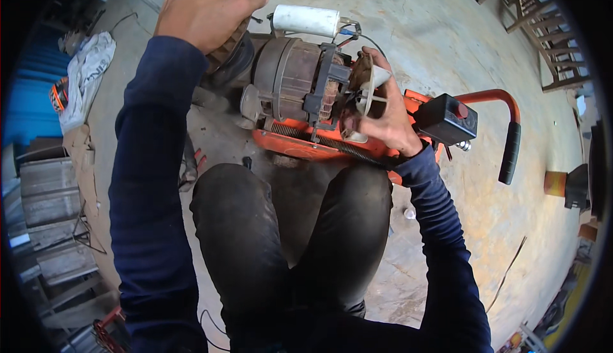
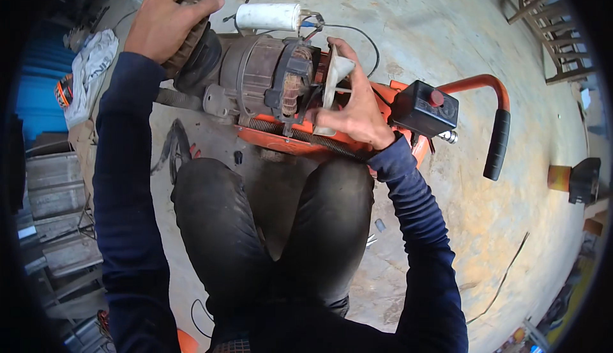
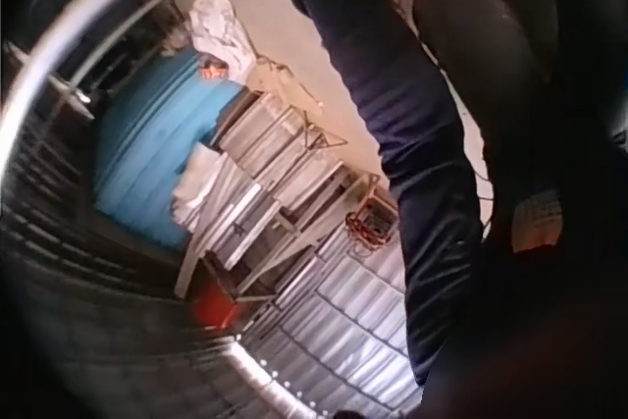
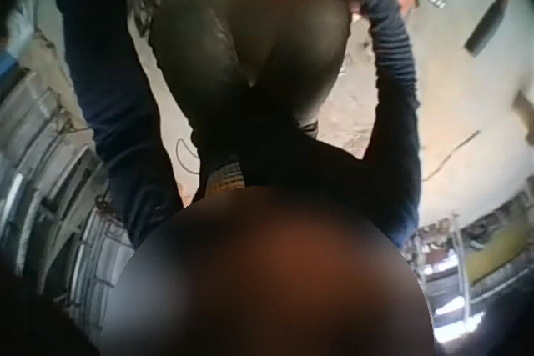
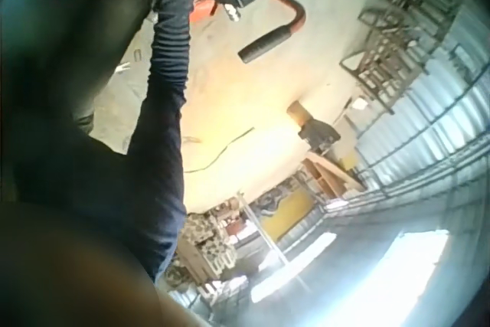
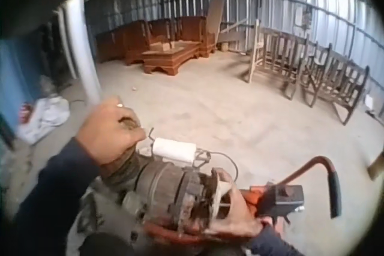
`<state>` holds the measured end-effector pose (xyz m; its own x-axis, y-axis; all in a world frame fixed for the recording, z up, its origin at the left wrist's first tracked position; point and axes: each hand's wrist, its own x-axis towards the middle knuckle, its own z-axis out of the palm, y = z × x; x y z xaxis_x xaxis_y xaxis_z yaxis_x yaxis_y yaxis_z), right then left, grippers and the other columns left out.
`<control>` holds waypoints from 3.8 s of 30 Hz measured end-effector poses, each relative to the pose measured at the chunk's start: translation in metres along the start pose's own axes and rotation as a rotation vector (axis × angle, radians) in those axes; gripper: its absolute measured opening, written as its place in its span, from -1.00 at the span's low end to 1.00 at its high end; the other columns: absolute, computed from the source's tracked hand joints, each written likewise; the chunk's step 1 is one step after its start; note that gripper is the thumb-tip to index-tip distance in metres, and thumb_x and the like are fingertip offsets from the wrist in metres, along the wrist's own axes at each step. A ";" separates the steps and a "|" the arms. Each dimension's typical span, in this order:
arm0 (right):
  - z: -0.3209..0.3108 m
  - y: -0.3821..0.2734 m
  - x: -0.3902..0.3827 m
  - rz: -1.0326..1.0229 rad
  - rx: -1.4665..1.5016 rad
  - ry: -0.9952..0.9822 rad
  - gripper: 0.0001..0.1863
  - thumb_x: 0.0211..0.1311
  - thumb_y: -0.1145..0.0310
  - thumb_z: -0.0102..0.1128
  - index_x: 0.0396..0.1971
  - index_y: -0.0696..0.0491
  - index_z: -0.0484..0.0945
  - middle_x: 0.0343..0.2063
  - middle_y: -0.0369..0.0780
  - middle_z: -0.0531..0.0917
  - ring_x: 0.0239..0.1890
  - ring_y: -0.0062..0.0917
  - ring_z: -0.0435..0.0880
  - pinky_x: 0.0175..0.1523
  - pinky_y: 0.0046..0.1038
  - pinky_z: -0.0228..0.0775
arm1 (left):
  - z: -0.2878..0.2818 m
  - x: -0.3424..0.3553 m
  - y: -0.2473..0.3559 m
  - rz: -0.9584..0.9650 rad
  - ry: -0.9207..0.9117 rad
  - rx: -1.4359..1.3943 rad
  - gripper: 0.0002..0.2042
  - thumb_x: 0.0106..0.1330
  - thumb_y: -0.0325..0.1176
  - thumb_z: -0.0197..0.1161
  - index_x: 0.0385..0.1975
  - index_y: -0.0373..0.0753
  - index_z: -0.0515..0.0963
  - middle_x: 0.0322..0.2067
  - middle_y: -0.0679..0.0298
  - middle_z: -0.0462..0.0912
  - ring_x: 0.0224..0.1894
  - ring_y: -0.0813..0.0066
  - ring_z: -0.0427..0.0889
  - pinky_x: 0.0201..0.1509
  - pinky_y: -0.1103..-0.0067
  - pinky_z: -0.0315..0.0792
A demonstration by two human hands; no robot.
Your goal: Repairing and cleaning an air compressor by disassembled parts and using basic tools.
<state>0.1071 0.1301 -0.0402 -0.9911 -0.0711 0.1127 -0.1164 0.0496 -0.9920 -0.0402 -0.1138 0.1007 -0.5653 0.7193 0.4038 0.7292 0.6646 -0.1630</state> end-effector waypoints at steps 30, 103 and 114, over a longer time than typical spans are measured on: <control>-0.003 0.025 0.004 -0.444 -0.306 0.085 0.12 -0.53 0.46 0.45 0.29 0.08 0.14 0.30 0.03 0.14 0.32 -0.23 0.24 0.29 -0.27 0.16 | -0.008 0.002 0.008 0.055 -0.044 0.049 -0.86 0.13 -0.30 0.24 -0.48 -0.14 0.72 -0.37 0.17 0.67 -0.24 0.22 0.48 -0.15 0.42 0.39; 0.020 -0.139 -0.229 -0.569 0.527 0.047 0.32 -0.47 0.35 0.48 0.48 -0.05 -0.06 0.43 0.11 -0.04 0.32 -0.12 0.30 0.38 -0.19 0.06 | -0.128 -0.110 0.252 0.242 -0.066 -1.149 -0.90 0.13 -0.42 0.37 -0.53 -0.27 0.61 -0.55 0.28 0.55 -0.52 0.32 0.42 -0.41 0.48 0.27; 0.002 -0.123 -0.263 -0.144 0.719 0.479 0.27 -0.48 0.31 0.40 0.45 0.05 0.00 0.35 0.01 0.18 0.23 -0.18 0.43 0.34 -0.21 0.17 | -0.126 -0.098 0.204 -0.021 -0.178 -1.156 -0.84 0.16 -0.45 0.33 -0.59 -0.39 0.59 -0.65 0.14 0.52 -0.57 0.36 0.45 -0.46 0.48 0.28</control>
<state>0.3817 0.1411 0.0521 -0.9095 0.4055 0.0913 -0.3329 -0.5793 -0.7440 0.2123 -0.0746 0.1411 -0.5609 0.7892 0.2500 0.5840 0.1632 0.7952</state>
